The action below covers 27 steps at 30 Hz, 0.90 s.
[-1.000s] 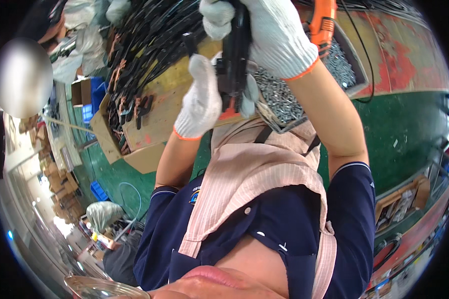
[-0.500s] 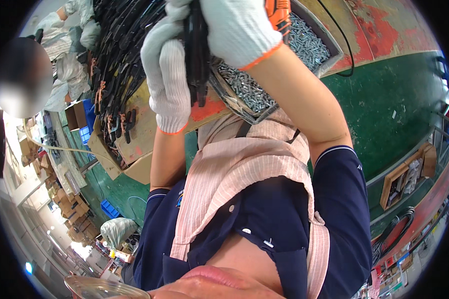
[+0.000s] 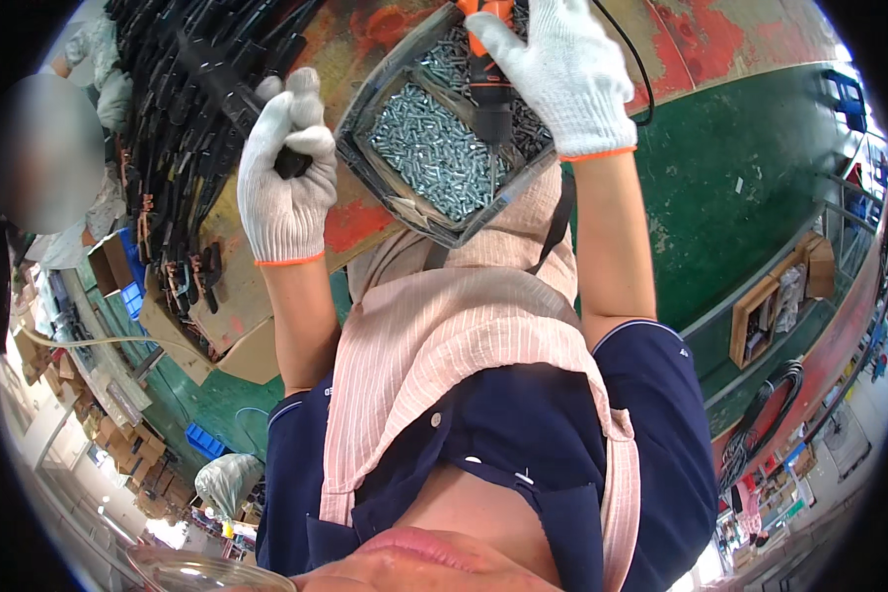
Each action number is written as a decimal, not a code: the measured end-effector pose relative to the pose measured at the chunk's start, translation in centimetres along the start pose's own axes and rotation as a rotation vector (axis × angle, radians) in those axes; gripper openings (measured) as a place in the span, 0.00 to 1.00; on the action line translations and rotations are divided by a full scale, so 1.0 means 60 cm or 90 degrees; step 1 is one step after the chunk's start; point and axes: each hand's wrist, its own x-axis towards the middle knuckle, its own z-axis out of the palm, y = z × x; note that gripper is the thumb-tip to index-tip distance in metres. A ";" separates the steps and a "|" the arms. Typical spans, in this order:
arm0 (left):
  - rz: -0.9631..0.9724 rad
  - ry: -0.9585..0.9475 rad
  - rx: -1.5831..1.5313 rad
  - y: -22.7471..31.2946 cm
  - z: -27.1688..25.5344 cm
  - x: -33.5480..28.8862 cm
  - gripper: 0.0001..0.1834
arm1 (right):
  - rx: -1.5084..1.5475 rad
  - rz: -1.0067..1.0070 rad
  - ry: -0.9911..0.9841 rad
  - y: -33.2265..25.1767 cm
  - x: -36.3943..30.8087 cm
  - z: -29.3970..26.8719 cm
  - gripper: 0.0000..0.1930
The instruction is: Secure screws into the connector heads of cables using an electric screwdriver.
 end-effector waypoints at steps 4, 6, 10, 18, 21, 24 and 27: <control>-0.161 -0.071 0.016 -0.056 -0.024 0.013 0.09 | 0.125 0.128 -0.062 -0.024 0.014 0.010 0.23; -0.082 0.005 0.157 -0.081 -0.007 -0.003 0.15 | 0.225 0.293 -0.103 -0.048 0.030 0.006 0.30; -0.076 -0.006 0.189 -0.086 -0.007 -0.006 0.23 | 0.666 0.325 -0.060 -0.027 0.013 -0.010 0.22; -0.136 -0.026 0.364 -0.080 0.002 -0.011 0.31 | 0.882 0.318 0.178 -0.014 0.013 -0.024 0.18; -0.183 -0.039 0.442 -0.072 0.010 -0.024 0.33 | 0.929 0.276 0.223 -0.033 0.017 -0.021 0.20; -0.160 -0.051 0.449 -0.079 0.006 -0.035 0.39 | 0.912 0.266 0.269 -0.051 0.023 -0.032 0.19; -0.144 -0.056 0.440 -0.083 0.000 -0.035 0.44 | 0.899 0.231 0.296 -0.064 0.035 -0.050 0.17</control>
